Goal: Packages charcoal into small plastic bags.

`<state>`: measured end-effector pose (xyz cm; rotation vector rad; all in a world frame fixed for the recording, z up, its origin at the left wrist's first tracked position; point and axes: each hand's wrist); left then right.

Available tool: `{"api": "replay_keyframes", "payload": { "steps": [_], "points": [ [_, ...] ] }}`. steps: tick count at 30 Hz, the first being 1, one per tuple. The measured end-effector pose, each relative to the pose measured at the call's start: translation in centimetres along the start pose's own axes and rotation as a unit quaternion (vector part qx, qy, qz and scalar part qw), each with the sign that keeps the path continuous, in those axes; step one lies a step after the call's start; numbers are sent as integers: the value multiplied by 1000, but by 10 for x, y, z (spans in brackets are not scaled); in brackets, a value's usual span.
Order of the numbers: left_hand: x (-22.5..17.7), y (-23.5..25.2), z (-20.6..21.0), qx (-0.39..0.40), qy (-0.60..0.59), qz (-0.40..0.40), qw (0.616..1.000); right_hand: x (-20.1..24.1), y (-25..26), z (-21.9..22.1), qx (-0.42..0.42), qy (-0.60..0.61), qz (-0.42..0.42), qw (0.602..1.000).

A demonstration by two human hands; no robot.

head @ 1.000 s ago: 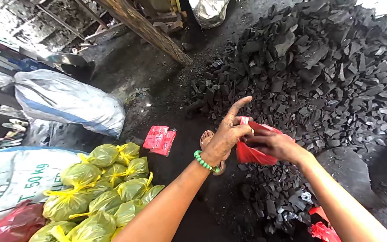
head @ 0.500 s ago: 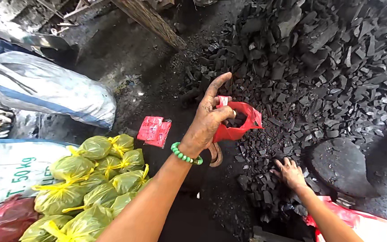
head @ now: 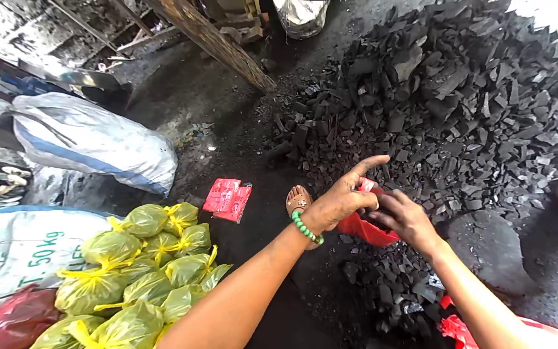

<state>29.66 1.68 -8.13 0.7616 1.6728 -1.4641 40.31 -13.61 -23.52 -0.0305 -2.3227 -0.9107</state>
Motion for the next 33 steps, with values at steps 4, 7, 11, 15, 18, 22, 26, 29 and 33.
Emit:
{"api": "replay_keyframes", "payload": {
  "steps": [4, 7, 11, 15, 18, 22, 26, 29, 33],
  "points": [
    [9, 9, 11, 25, 11, -20, 999, -14, -11, 8, 302, -11, 87, 949],
    [16, 18, 12, 16, 75, -40, 996, -17, -23, -15, 342, 42, 127, 930],
    [9, 21, 3, -42, 452, -109, 884, 10, -25, -69, 453, -60, 167, 874],
    [6, 7, 21, -61, 607, -234, 757, 64, -17, -77, 539, -119, 125, 824],
    [2, -9, 30, -75, 629, -288, 718, 103, -3, -84, 489, -152, 52, 857],
    [3, -21, 12, -60, 445, -186, 874, 143, 25, -95, 278, -143, -58, 948],
    [3, -52, 22, -8, 24, -73, 997, 171, 69, -116, 180, -110, 2, 977],
    [-1, -66, 25, 37, -81, -41, 995, 169, 92, -142, 139, -198, 18, 970],
    [0, -76, 37, 118, -12, -6, 993, 180, 87, -157, 119, -313, 57, 941]
  ]
}}
Point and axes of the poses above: each hand's wrist, its own y-axis towards the middle knuckle, its own z-axis out of the palm, x = y × z, and after that the axes turned 14 degrees about -z, right-handed
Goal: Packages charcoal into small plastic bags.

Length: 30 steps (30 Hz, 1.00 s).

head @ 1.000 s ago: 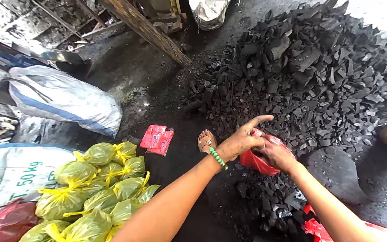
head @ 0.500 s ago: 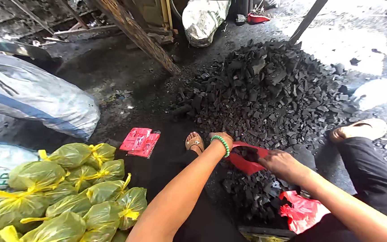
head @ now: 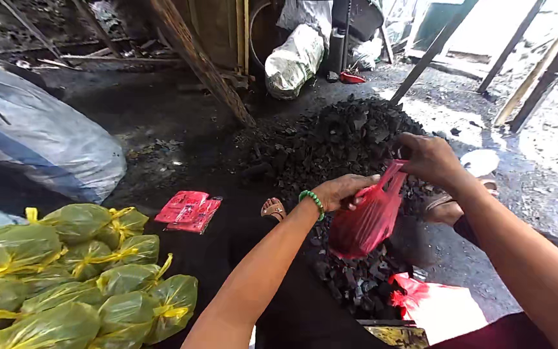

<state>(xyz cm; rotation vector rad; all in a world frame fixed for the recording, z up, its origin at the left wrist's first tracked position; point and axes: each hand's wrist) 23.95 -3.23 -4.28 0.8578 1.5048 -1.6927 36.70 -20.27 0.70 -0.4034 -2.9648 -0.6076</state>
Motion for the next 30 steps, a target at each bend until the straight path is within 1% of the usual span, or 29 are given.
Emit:
{"api": "replay_keyframes", "payload": {
  "steps": [2, 3, 4, 6, 7, 9, 11, 12, 14, 17, 20, 23, 25, 27, 28, 30],
  "points": [
    [6, 3, 9, -9, 52, 30, 998, 26, -4, -10, 31, 12, 74, 997],
    [7, 6, 11, -30, 86, 43, 995, 32, -3, -13, 56, 27, 104, 993],
    [8, 11, 11, -50, 111, 51, 991, 25, -1, -12, 75, 44, 114, 990],
    [10, 20, 12, -98, 124, 71, 985, -14, -11, 14, 17, 69, 51, 996],
    [11, 22, 13, -120, 111, 84, 983, -20, -15, 20, 7, 85, 43, 995],
    [11, 21, 13, -152, 84, 119, 978, -18, -15, 25, 5, 121, 55, 991],
    [10, 18, 11, -168, 70, 148, 972, -12, -10, 25, -7, 150, 59, 987],
    [10, 16, 9, -166, 68, 155, 971, -10, -6, 24, -13, 163, 56, 985],
    [9, 14, 5, -139, 72, 153, 976, -6, 2, 22, -19, 184, 51, 981],
    [7, 7, 3, -84, 83, 107, 987, -2, 13, 21, -3, 178, 39, 983],
    [10, 6, 5, -40, 92, 94, 991, -6, 10, 26, -4, 159, 44, 986],
    [12, 7, 7, -5, 141, 76, 987, -6, 3, 31, -13, 150, 49, 987],
    [14, 11, 13, 3, 181, 60, 982, -4, 2, 31, -1, 132, 37, 991],
    [16, 16, 19, -4, 202, 45, 978, 2, 6, 28, 9, 112, 25, 993],
    [16, 18, 21, -6, 200, 40, 979, 8, 8, 24, 8, 104, 29, 994],
    [19, 21, 26, -4, 154, 52, 987, 27, 10, 9, 15, 89, 73, 993]
  ]
}}
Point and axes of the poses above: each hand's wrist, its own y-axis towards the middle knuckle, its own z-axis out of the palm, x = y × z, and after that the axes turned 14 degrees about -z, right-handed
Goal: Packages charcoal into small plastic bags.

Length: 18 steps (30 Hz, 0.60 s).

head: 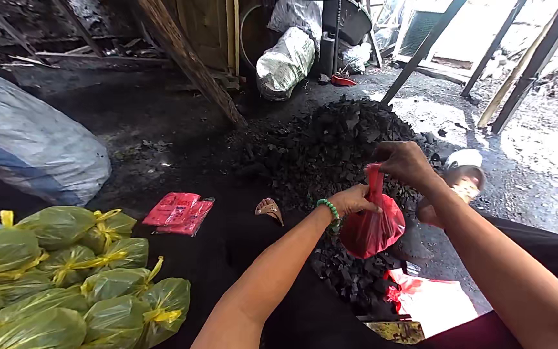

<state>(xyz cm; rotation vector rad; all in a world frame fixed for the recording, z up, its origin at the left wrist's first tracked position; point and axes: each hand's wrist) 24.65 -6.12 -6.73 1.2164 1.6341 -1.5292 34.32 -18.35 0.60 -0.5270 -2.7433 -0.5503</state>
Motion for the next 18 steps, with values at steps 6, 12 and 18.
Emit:
{"api": "replay_keyframes", "payload": {
  "steps": [6, 12, 18],
  "points": [
    [-2, 7, 17, 37, -153, 16, 987, -36, 5, 2, -8, 3, -18, 1000],
    [-7, 13, 15, 5, -168, 61, 984, -44, 4, -2, -16, 45, -11, 999],
    [-16, 11, -5, -141, 3, 155, 978, -73, -44, 37, -16, 501, 185, 845]
  ]
}}
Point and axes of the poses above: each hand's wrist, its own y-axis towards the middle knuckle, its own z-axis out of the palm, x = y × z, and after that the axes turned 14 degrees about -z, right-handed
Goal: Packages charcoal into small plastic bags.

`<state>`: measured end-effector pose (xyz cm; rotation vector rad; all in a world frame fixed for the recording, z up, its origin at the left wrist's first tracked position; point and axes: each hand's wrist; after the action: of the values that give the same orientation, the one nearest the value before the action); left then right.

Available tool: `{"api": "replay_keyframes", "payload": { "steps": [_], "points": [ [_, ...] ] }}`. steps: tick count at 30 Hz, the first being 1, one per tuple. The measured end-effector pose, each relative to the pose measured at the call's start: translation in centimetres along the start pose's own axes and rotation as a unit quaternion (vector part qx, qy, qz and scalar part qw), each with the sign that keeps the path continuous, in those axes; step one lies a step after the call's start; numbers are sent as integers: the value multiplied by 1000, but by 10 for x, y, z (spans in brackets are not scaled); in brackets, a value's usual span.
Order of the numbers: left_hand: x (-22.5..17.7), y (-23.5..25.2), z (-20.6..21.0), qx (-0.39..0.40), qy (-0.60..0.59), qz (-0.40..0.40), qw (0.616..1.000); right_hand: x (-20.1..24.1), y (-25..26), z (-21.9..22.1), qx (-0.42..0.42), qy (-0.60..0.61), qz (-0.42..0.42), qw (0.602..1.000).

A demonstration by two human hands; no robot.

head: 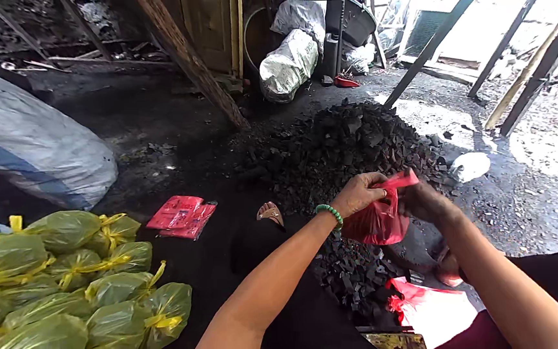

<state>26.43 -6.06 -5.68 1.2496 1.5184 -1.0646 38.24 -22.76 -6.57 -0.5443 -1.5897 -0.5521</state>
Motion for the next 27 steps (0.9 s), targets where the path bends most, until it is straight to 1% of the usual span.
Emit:
{"api": "replay_keyframes", "payload": {
  "steps": [1, 2, 3, 4, 6, 7, 8, 9, 10, 11, 12, 13, 14, 15, 16, 18, 19, 20, 21, 23, 25, 27],
  "points": [
    [-2, -1, -2, -24, 110, 33, 993, -13, -5, -1, 21, 47, 23, 998],
    [-2, -1, 0, -54, 219, 83, 971, -21, -8, 0, 26, 69, 46, 996],
    [1, -1, 2, -87, 307, 140, 937, -26, -8, 4, 16, 83, 65, 994],
    [6, -1, 5, -123, 368, 205, 899, -27, -7, 10, -5, 96, 80, 992],
    [18, 7, 7, -200, 426, 337, 815, -25, -4, 20, -28, 131, 96, 986],
    [23, 10, 7, -221, 435, 379, 786, -27, -3, 21, -23, 158, 81, 984],
    [24, 10, 6, -221, 440, 388, 779, -33, -2, 18, -4, 190, 43, 981],
    [24, 6, 5, -197, 437, 359, 801, -43, -3, 10, 26, 220, -4, 975],
    [21, 0, 3, -147, 428, 286, 845, -49, -4, 3, 47, 223, -33, 973],
    [13, -5, 1, -75, 404, 170, 896, -55, -5, -3, 62, 221, -53, 972],
    [4, -6, -2, -2, 354, 39, 935, -60, -7, -5, 60, 206, -69, 974],
    [-3, -6, -1, 57, 271, -77, 958, -64, -9, -2, 41, 163, -80, 982],
    [-2, -6, 3, 93, 157, -157, 971, -68, -10, 5, 5, 124, -89, 988],
    [3, -7, 8, 102, 40, -203, 973, -70, -11, 17, -47, 99, -98, 989],
    [9, -9, 15, 98, -61, -222, 968, -72, -13, 28, -103, 84, -110, 985],
    [11, -7, 26, 77, -254, -243, 933, -77, -14, 46, -198, 56, -152, 967],
    [9, -4, 29, 53, -321, -253, 911, -78, -14, 50, -225, 45, -180, 957],
    [8, -1, 31, 34, -355, -257, 898, -80, -14, 52, -239, 31, -207, 948],
    [8, 0, 30, 18, -357, -261, 897, -81, -16, 52, -243, 9, -229, 942],
    [6, 2, 26, 6, -316, -264, 911, -75, -22, 52, -240, -71, -257, 933],
    [2, -3, 20, 17, -271, -263, 926, -69, -22, 53, -259, -154, -284, 910],
    [-1, -7, 18, 19, -227, -261, 938, -68, -17, 50, -256, -216, -324, 885]
  ]
}}
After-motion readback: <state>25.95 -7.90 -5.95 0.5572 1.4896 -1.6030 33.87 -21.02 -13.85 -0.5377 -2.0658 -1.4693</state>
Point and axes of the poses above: each hand's wrist, its own y-axis towards the middle knuckle, its own z-axis out of the palm, x = y × z, and after that the axes turned 14 degrees about -z, right-handed
